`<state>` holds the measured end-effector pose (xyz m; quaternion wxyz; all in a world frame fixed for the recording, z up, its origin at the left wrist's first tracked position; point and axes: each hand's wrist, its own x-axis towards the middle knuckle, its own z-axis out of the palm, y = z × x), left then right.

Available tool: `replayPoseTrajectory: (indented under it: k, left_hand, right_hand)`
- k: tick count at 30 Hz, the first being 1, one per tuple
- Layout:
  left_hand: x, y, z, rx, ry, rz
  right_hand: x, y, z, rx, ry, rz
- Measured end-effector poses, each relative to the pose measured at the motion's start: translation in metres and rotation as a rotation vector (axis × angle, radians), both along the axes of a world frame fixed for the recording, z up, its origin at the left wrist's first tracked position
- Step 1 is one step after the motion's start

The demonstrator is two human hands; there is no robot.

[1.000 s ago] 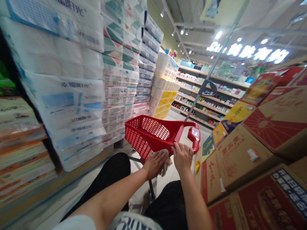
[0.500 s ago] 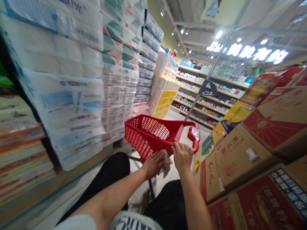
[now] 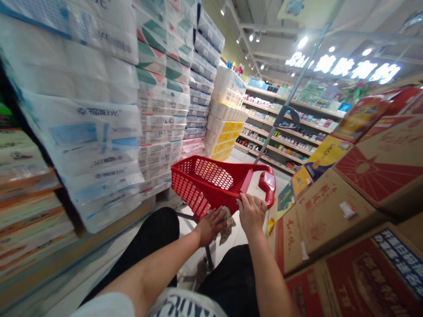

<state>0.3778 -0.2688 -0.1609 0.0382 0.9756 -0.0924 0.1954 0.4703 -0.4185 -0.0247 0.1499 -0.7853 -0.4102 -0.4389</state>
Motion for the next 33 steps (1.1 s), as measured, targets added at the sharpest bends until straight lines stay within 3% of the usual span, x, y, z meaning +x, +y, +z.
replayPoseTrajectory:
  k: [22, 33]
  left_hand:
    - [-0.005, -0.004, -0.017, -0.081, -0.009, 0.058]
    - [-0.001, -0.018, -0.047, -0.13, -0.075, 0.137]
  right_hand:
    - [0.003, 0.001, -0.002, 0.005, -0.011, -0.015]
    - [0.003, 0.001, -0.002, 0.015, -0.023, -0.007]
